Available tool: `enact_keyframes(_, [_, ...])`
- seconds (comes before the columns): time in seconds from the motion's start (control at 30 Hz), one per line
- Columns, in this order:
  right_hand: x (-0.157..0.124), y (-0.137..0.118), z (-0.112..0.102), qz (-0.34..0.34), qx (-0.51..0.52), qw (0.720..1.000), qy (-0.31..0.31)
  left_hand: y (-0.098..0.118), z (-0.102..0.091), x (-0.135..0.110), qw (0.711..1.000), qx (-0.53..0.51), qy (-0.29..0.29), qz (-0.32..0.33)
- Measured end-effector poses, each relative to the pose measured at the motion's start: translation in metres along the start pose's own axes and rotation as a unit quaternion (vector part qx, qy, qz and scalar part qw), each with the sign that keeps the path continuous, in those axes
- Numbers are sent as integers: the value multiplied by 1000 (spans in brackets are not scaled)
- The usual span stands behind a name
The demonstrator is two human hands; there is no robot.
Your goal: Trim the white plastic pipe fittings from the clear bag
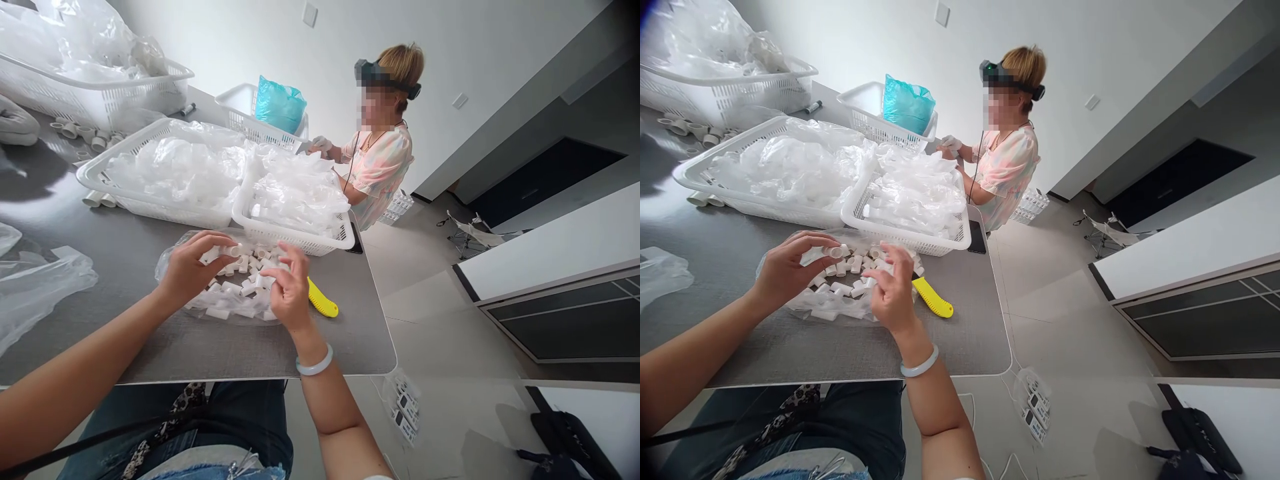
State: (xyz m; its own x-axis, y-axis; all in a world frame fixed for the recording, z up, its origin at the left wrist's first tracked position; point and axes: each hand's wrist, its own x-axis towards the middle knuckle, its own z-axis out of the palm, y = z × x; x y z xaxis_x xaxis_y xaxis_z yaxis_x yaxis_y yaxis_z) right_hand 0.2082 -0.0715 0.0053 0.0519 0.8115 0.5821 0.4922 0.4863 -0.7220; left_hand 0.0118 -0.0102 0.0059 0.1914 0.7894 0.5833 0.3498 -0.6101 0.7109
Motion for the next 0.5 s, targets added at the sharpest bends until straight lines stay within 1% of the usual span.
enact_keyframes(0.07, [-3,2,2,-64,-19,997,-44,3,1,-1,995,-84,1,-56])
enact_keyframes(0.1, [-4,4,3,-82,-20,995,-62,4,1,-1,986,-135,-5,-94])
enact_keyframes(0.13, [-6,4,4,-93,-24,992,-76,5,1,0,972,-192,-14,-135])
enact_keyframes(0.17, [-7,5,6,-100,-35,990,-90,6,1,1,951,-250,-27,-177])
enact_keyframes(0.23, [-8,5,9,-109,-68,985,-116,5,1,3,899,-354,-55,-254])
enact_keyframes(0.3, [-8,4,11,-127,-98,977,-139,4,2,4,847,-423,-77,-314])
enact_keyframes(0.4, [-8,3,13,-158,-123,968,-154,4,5,4,778,-479,-98,-395])
enact_keyframes(0.47, [-8,3,14,-160,-129,964,-171,4,7,4,739,-505,-95,-436])
enact_keyframes(0.5, [-8,4,14,-158,-136,961,-179,5,8,3,724,-515,-92,-450])
